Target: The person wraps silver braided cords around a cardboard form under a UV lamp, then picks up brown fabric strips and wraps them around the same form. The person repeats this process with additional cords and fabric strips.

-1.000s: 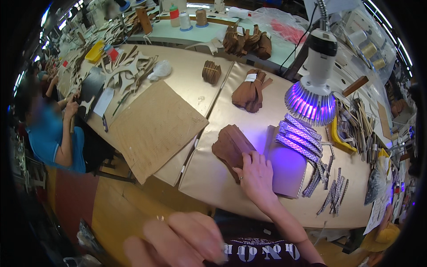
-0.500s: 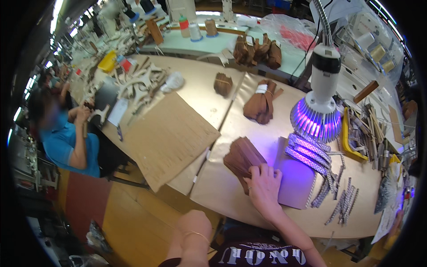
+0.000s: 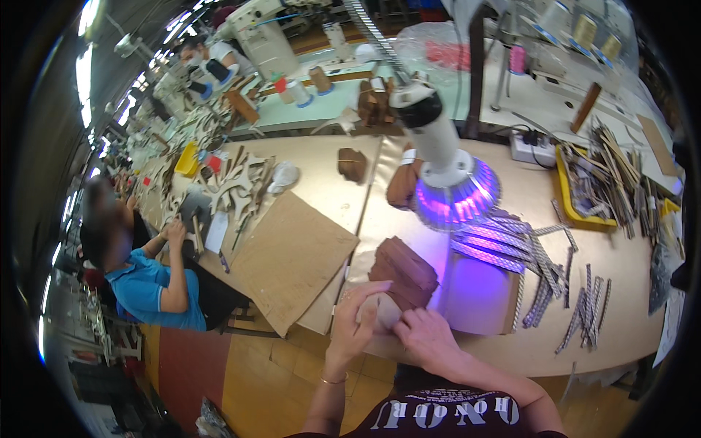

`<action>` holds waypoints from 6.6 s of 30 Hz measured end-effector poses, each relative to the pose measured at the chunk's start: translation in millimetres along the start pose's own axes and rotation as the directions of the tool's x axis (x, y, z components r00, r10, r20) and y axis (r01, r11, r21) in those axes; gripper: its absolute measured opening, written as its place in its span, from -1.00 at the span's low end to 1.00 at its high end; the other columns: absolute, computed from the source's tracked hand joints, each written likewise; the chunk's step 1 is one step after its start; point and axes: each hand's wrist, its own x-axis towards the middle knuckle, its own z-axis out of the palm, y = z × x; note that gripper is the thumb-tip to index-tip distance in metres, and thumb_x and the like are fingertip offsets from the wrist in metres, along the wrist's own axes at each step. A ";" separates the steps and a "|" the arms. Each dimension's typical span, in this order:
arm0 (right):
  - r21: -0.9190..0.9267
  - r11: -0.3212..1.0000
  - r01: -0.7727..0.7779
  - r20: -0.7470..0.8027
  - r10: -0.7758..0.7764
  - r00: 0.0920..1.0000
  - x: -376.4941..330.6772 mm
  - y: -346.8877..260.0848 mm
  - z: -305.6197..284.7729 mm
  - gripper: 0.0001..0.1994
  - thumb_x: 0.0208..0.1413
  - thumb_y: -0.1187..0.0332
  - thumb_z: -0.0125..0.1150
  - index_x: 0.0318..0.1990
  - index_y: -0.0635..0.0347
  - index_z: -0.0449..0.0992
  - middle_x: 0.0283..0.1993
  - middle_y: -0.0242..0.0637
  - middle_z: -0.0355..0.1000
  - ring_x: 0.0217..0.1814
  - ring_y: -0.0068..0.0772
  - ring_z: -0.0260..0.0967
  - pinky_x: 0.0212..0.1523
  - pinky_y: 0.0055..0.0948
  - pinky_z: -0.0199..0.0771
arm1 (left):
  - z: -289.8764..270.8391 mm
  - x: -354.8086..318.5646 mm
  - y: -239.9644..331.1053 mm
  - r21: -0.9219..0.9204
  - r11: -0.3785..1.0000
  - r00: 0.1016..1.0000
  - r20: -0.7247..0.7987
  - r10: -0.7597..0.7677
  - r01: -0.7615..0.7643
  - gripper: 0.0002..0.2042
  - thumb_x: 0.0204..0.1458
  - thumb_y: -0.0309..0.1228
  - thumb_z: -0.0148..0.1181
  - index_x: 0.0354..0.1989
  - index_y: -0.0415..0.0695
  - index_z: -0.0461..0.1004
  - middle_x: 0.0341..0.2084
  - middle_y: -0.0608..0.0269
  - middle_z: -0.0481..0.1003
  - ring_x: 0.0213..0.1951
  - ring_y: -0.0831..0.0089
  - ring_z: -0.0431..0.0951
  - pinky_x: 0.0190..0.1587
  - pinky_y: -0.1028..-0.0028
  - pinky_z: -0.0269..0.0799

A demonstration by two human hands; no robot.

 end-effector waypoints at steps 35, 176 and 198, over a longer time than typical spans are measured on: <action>0.622 0.667 -0.411 0.161 0.405 0.900 -198.5 47.1 -59.3 -0.72 0.08 0.23 0.27 -0.13 0.18 0.48 -0.22 -0.18 0.44 -0.16 -0.06 0.41 -0.18 -0.21 0.39 | 138.6 -73.8 31.0 -0.020 0.978 0.832 0.521 0.189 -0.209 -0.48 -0.11 -0.34 0.42 0.07 -0.13 0.42 -0.03 0.09 0.47 -0.04 0.19 0.51 0.03 0.31 0.38; 0.108 0.816 -0.568 -0.135 0.578 0.805 -167.6 57.2 -8.5 -0.80 0.04 0.26 0.26 -0.20 0.06 0.47 -0.19 -0.28 0.31 -0.04 -0.26 0.27 -0.01 -0.28 0.12 | 142.4 -104.7 -17.5 0.210 0.938 0.939 0.267 0.217 -0.276 -0.70 -0.15 -0.47 0.41 -0.19 -0.12 0.54 -0.31 0.24 0.50 -0.31 0.28 0.49 -0.26 0.33 0.33; 0.323 0.857 -0.401 -0.237 0.483 0.843 -168.3 53.3 -35.7 -0.79 0.01 0.18 0.36 -0.42 0.09 0.53 -0.38 -0.43 0.40 -0.23 -0.36 0.32 -0.02 -0.31 0.09 | 120.1 -75.2 8.2 -0.073 0.973 0.932 0.281 0.231 -0.219 -0.82 -0.08 -0.62 0.28 -0.27 -0.15 0.52 -0.39 0.22 0.54 -0.34 0.29 0.52 -0.19 0.35 0.37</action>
